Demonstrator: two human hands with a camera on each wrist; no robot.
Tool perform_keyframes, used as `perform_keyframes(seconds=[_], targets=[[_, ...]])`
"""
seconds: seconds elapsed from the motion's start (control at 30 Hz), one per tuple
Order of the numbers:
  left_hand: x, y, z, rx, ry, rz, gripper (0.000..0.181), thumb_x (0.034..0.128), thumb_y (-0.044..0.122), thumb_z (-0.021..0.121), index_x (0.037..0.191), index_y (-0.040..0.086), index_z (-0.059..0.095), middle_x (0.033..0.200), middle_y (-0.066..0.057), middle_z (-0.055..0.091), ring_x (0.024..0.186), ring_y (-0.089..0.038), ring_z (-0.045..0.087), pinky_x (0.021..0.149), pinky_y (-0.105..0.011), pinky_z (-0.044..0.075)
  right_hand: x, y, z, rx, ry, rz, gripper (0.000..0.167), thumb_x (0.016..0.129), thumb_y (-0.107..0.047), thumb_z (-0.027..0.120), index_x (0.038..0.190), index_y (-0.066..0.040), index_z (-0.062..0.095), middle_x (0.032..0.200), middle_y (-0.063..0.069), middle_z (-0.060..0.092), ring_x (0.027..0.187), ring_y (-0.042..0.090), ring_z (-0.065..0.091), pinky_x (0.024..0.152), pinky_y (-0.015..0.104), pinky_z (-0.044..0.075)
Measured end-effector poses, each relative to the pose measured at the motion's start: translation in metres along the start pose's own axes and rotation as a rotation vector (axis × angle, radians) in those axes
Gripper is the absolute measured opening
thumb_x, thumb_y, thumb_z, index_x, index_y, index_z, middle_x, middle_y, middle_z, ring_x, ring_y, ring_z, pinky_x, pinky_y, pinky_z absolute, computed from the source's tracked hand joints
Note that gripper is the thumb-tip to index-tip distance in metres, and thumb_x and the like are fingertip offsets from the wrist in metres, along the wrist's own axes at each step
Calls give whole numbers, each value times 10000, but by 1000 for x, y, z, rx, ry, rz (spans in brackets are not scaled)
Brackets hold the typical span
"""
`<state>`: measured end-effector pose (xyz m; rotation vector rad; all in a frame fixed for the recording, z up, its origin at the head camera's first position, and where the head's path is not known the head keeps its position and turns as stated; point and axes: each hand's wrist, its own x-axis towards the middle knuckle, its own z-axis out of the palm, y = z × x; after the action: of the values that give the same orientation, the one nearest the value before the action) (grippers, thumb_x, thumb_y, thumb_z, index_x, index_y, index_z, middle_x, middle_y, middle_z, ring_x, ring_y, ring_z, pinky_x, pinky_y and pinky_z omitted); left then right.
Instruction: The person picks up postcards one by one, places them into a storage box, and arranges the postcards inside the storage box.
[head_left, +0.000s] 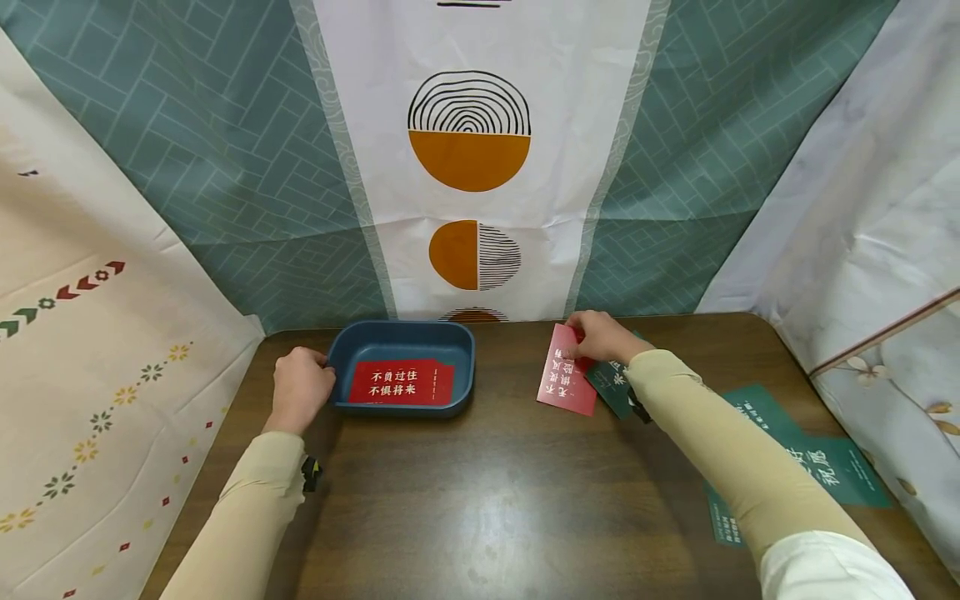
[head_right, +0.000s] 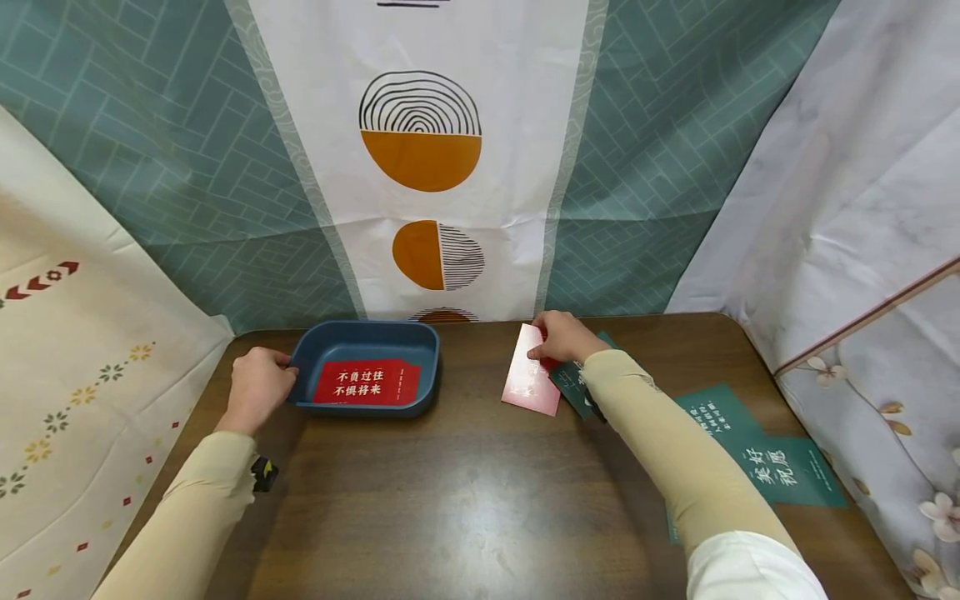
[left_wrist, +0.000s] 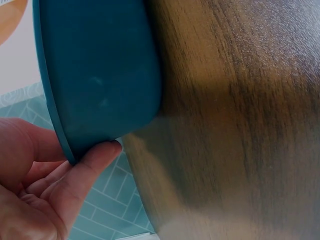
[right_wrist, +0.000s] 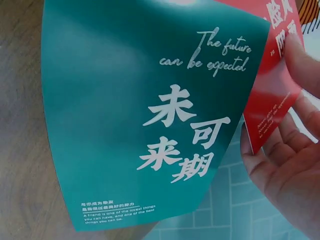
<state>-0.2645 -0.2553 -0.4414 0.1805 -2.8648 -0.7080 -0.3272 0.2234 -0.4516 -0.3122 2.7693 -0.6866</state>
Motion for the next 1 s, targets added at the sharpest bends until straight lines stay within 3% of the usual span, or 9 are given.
perform_keyframes(seconds=[0.33, 1.0], targets=[[0, 2, -2, 2, 3, 5, 275, 831, 124, 564, 978, -58, 708, 945, -264, 689, 844, -454, 622, 716, -520, 525, -12, -8, -13, 85, 32, 21, 386, 863, -206, 655, 1207, -57, 563, 1102, 125, 628, 938, 248, 576, 769, 348, 550], [0, 2, -3, 3, -23, 5, 295, 826, 120, 552, 995, -74, 696, 969, -280, 678, 852, -466, 605, 711, -520, 522, -30, -9, -36, 115, 121, -2, 278, 863, -169, 648, 1117, -58, 639, 1014, 105, 672, 912, 235, 601, 756, 335, 540]])
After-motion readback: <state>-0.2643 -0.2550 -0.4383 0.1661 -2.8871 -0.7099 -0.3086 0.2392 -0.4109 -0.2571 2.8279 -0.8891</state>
